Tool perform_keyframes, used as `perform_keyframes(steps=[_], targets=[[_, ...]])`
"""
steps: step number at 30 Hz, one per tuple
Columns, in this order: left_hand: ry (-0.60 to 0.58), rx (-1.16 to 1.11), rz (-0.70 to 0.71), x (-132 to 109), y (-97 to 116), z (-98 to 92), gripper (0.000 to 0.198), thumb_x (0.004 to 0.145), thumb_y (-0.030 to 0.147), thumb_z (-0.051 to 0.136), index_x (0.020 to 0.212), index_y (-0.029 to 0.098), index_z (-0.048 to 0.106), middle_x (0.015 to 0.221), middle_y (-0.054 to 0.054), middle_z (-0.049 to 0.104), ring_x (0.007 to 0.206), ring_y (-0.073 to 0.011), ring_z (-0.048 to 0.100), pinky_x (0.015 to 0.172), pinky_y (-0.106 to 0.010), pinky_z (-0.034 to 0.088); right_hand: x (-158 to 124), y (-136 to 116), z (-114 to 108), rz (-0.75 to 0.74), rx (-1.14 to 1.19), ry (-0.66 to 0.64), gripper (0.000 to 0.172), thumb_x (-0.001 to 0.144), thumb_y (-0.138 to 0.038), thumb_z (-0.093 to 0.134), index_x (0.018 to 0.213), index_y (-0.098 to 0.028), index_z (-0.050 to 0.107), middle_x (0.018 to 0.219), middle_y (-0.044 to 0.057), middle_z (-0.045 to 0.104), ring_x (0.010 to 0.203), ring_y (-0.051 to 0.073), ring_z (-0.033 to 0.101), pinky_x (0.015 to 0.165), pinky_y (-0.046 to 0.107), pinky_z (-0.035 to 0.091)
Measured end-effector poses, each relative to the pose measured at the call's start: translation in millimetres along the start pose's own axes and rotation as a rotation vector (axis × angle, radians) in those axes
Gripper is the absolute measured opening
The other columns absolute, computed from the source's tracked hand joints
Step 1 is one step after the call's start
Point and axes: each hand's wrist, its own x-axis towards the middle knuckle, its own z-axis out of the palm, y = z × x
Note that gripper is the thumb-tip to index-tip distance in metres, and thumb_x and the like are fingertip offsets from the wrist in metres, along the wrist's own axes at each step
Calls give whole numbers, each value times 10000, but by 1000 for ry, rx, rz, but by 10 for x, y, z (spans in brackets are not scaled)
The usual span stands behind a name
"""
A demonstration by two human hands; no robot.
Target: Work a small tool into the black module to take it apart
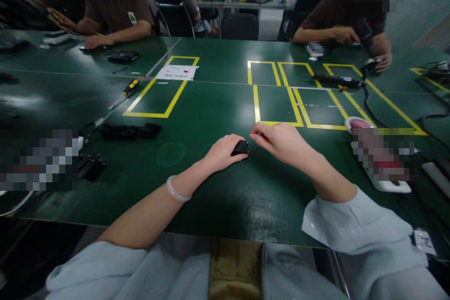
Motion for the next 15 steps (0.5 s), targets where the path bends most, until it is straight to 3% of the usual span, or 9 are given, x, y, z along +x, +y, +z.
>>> perform_keyframes(steps=[7, 15], targets=[[8, -13, -2, -3, 12, -5, 403, 856, 478, 591, 1158, 221, 516, 1115, -72, 590, 1010, -251, 562, 886, -397, 455, -23, -34, -8, -14, 57, 15, 226, 917, -267, 388, 1086, -193, 518, 731, 12, 636, 641, 153, 566, 582, 248, 290], [10, -7, 3, 3, 12, -7, 379, 857, 488, 587, 1110, 212, 529, 1071, -68, 596, 972, -246, 563, 854, -385, 461, -13, 4, 19, -38, 52, 13, 293, 954, -439, 394, 976, -197, 558, 696, 10, 623, 628, 155, 565, 559, 246, 270]])
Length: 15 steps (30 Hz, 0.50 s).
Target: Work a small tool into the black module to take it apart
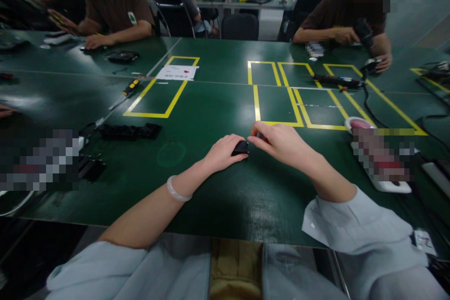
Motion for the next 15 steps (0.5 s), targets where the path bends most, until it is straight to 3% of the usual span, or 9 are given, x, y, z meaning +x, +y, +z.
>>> perform_keyframes(steps=[10, 15], targets=[[0, -13, -9, 0, 7, -4, 397, 851, 473, 600, 1148, 221, 521, 1113, -70, 590, 1006, -249, 564, 889, -398, 454, -15, -27, -24, -1, 10, -6, 211, 919, -272, 389, 1076, -198, 508, 719, 7, 620, 626, 153, 549, 569, 246, 276], [-1, -12, 3, 5, 9, -6, 392, 852, 469, 599, 1141, 215, 526, 1104, -73, 593, 1002, -250, 564, 885, -400, 457, -17, -33, -30, -9, 31, 0, 231, 946, -368, 386, 1034, -198, 516, 723, 6, 616, 630, 152, 548, 560, 246, 268]])
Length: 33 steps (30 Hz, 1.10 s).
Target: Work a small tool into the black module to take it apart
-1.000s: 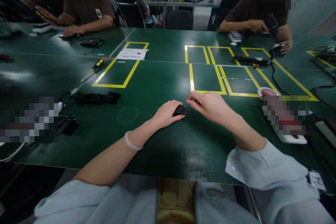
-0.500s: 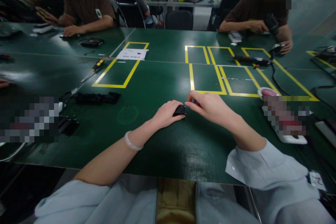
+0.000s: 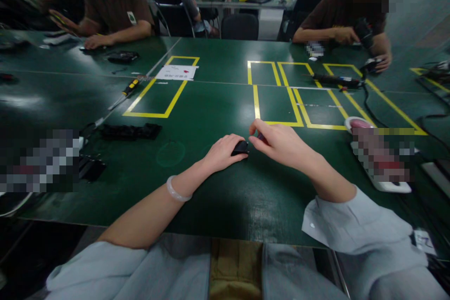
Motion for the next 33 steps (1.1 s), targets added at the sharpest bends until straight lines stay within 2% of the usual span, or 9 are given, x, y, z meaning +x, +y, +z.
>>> perform_keyframes(steps=[4, 15, 22, 28, 33], targets=[[-2, 7, -2, -2, -12, 10, 385, 856, 474, 593, 1129, 210, 530, 1089, -70, 592, 994, -246, 565, 884, -397, 457, 7, 8, 10, 5, -3, 2, 321, 959, -472, 366, 984, -203, 540, 710, 5, 613, 623, 151, 546, 551, 245, 256], [3, -6, -6, -5, -16, 11, 405, 849, 471, 601, 1159, 225, 520, 1117, -69, 593, 1016, -249, 562, 901, -401, 449, 3, -16, 6, 34, -9, -5, 204, 918, -277, 382, 1057, -200, 509, 719, 11, 618, 646, 158, 555, 573, 244, 277], [2, 0, -3, 0, -17, 8, 406, 849, 481, 600, 1148, 219, 518, 1102, -66, 596, 996, -245, 566, 883, -395, 457, -5, -18, -2, 20, -7, -4, 188, 915, -283, 384, 1030, -202, 509, 718, 6, 608, 635, 153, 544, 569, 245, 276], [-2, 7, -5, 2, -23, 20, 395, 851, 487, 596, 1124, 210, 527, 1079, -68, 597, 978, -246, 568, 875, -395, 461, 14, 1, 5, 20, -11, -13, 277, 960, -421, 360, 995, -199, 522, 689, 8, 602, 608, 156, 537, 557, 245, 263], [-5, -4, -11, -2, -20, 19, 415, 850, 482, 598, 1172, 229, 526, 1131, -72, 587, 1022, -251, 561, 905, -408, 450, 17, 15, 21, 48, -30, -15, 230, 964, -348, 357, 1030, -195, 515, 703, 16, 615, 609, 156, 544, 562, 241, 265]])
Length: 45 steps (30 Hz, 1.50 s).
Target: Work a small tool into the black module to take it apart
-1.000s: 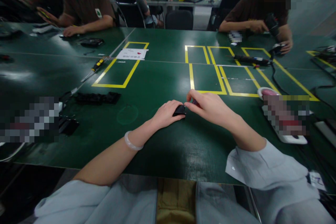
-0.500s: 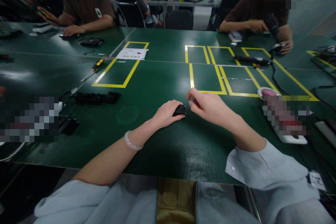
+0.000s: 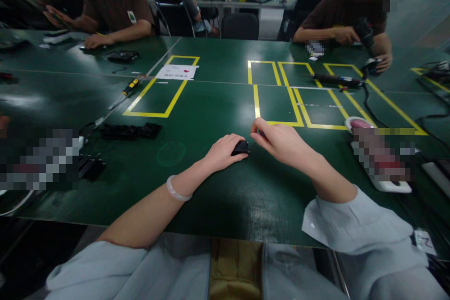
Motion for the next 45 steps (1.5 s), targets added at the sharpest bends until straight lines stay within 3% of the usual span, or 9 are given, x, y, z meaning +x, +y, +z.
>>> perform_keyframes(steps=[12, 19, 30, 34, 39, 45], targets=[[-5, 8, -2, -3, 18, -18, 406, 854, 481, 592, 1158, 222, 520, 1110, -70, 596, 1002, -252, 566, 885, -400, 454, -12, -13, -13, -20, 32, 10, 192, 944, -292, 356, 1023, -195, 501, 732, 14, 615, 615, 147, 530, 567, 245, 274], [0, 40, -1, 3, 13, -12, 399, 853, 497, 588, 1119, 207, 522, 1066, -70, 600, 958, -252, 575, 844, -389, 465, -6, -14, -12, -27, 38, 18, 246, 958, -403, 373, 1002, -203, 510, 722, 7, 606, 621, 152, 534, 558, 246, 267], [0, 22, 4, -8, 5, -11, 413, 857, 477, 592, 1170, 220, 508, 1132, -71, 590, 1020, -251, 566, 897, -394, 453, -11, -15, -9, -16, 49, 6, 193, 910, -256, 390, 1068, -194, 481, 730, 5, 605, 641, 154, 547, 584, 245, 294], [5, 37, 6, -5, 1, -4, 405, 854, 483, 594, 1149, 218, 512, 1103, -69, 593, 999, -252, 567, 872, -391, 460, -13, -14, -17, -28, 52, 7, 181, 925, -299, 387, 1035, -199, 490, 717, 2, 596, 638, 154, 539, 580, 247, 288], [12, 50, 15, 2, -4, 10, 399, 853, 495, 593, 1109, 199, 520, 1055, -69, 599, 954, -250, 573, 844, -388, 467, -12, 1, -8, -38, 62, 12, 286, 966, -442, 339, 983, -205, 498, 711, 3, 587, 630, 154, 532, 568, 247, 276], [2, 17, 11, -1, 1, -6, 403, 857, 479, 592, 1156, 221, 518, 1112, -70, 594, 1005, -253, 567, 887, -400, 456, -4, -2, 1, -16, 34, 3, 221, 963, -324, 334, 1038, -193, 496, 722, 11, 609, 614, 154, 538, 567, 248, 277]])
